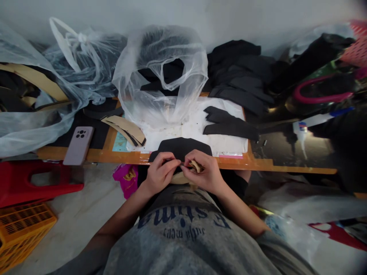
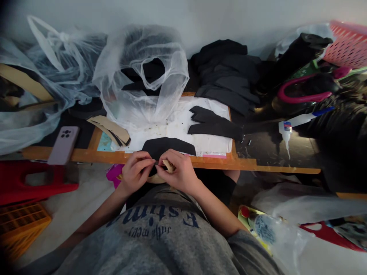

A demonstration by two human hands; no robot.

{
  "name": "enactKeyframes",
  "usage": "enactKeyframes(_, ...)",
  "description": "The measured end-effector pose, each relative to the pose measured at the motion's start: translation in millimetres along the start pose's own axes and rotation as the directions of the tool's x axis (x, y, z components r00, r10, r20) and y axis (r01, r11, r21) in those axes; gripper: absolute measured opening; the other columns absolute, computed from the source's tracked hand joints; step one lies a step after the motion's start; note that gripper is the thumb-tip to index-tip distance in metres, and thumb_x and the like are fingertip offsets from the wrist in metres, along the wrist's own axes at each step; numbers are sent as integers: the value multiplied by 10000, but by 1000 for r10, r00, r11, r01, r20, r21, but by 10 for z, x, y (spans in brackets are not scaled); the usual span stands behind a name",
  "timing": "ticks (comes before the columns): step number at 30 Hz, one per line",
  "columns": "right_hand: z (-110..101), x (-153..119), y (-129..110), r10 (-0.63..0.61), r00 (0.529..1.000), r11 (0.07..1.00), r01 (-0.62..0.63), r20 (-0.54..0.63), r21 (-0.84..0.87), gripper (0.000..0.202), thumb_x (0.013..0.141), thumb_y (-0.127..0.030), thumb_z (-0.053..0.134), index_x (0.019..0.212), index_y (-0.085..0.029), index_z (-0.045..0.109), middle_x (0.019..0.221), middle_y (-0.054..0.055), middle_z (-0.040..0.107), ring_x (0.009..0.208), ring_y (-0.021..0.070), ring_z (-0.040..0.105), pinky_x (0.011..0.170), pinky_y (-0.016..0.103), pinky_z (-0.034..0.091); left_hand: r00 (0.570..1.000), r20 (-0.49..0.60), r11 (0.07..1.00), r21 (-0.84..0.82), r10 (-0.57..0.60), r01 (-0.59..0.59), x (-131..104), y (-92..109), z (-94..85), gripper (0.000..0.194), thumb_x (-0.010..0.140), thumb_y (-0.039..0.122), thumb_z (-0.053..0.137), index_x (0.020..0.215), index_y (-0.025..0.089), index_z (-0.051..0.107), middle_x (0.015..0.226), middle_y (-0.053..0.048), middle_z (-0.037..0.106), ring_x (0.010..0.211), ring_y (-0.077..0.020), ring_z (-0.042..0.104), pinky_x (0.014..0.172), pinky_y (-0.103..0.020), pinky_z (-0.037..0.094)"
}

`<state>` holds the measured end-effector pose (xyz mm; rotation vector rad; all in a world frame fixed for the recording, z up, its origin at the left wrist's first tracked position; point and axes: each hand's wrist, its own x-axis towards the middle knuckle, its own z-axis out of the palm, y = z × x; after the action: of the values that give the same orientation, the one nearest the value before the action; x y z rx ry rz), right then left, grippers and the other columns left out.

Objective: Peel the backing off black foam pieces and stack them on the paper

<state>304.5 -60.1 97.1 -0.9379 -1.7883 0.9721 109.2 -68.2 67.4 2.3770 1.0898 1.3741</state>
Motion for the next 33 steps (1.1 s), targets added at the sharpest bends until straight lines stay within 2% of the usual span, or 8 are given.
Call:
enactKeyframes(5, 10, -105, 59, -23, 998, 996, 18, -61, -82, 118, 940, -138, 615, 865, -228, 601, 848, 29, 674, 774, 158, 639, 701, 287, 491, 975, 147, 952, -233, -166, 197, -54, -63, -7, 623, 937, 113, 658, 1492, 330, 472, 1214, -88, 666, 962, -157, 708, 775, -270, 618)
enactKeyframes(8, -95, -200, 31, 35, 989, 990, -55, -146, -130, 168, 943, -147, 638, 1079, -230, 689, 901, 35, 700, 802, 163, 656, 718, 289, 506, 889, 230, 810, -369, -395, 456, -149, -145, -60, 972, 877, 237, 774, 1627, 394, 177, 1576, -185, 435, 1141, -229, 714, 777, -296, 647)
enactKeyframes(10, -217, -270, 1, 141, 968, 981, -165, -210, -104, 275, 940, -176, 672, 1204, -241, 710, 894, 25, 706, 782, 159, 653, 714, 286, 511, 816, 346, 745, -347, -462, 569, -248, -196, -110, 979, 822, 277, 833, 1613, 347, 260, 1592, -203, 419, 1249, -282, 672, 844, -331, 649)
enactKeyframes(13, -404, -373, 17, 306, 903, 944, -329, -301, -27, 182, 904, -251, 738, 1080, -244, 782, 868, 21, 730, 764, 164, 654, 703, 286, 508, 708, 466, 656, -303, -531, 691, -404, -251, -158, 565, 849, 306, 801, 1364, 226, 583, 1229, -132, 699, 1085, -242, 736, 838, -326, 642)
enactKeyframes(16, -495, -464, 145, 450, 819, 876, -483, -356, -4, 115, 835, -322, 788, 876, -214, 791, 789, 21, 739, 704, 171, 640, 659, 287, 491, 611, 370, 516, -330, -700, 791, -490, -296, -153, 257, 890, 336, 740, 1088, 183, 681, 851, -29, 706, 744, -154, 727, 623, -223, 595)
enactKeyframes(18, -485, -510, 266, 510, 778, 829, -558, -367, -31, 160, 811, -356, 783, 833, -198, 780, 714, 13, 715, 634, 162, 598, 605, 281, 458, 581, 270, 484, -350, -768, 802, -492, -328, -139, 257, 880, 360, 743, 1061, 179, 716, 904, -39, 701, 686, -127, 696, 583, -210, 572)
enactKeyframes(26, -308, -501, 486, 436, 824, 835, -520, -361, -178, 198, 810, -396, 709, 812, -201, 747, 923, 75, 738, 835, 218, 670, 764, 336, 503, 552, -102, 555, -297, -827, 777, -467, -455, -121, 285, 840, 365, 769, 1054, 183, 728, 878, -27, 697, 743, -125, 668, 655, -218, 557)
enactKeyframes(33, -165, -420, 602, 569, 766, 747, -633, -297, -203, 233, 788, -423, 689, 716, -202, 687, 677, 35, 699, 649, 199, 644, 663, 305, 471, 584, -156, 601, -95, -797, 794, -556, -560, -77, 199, 876, 366, 711, 951, 182, 704, 865, -28, 722, 751, -139, 678, 703, -250, 545)
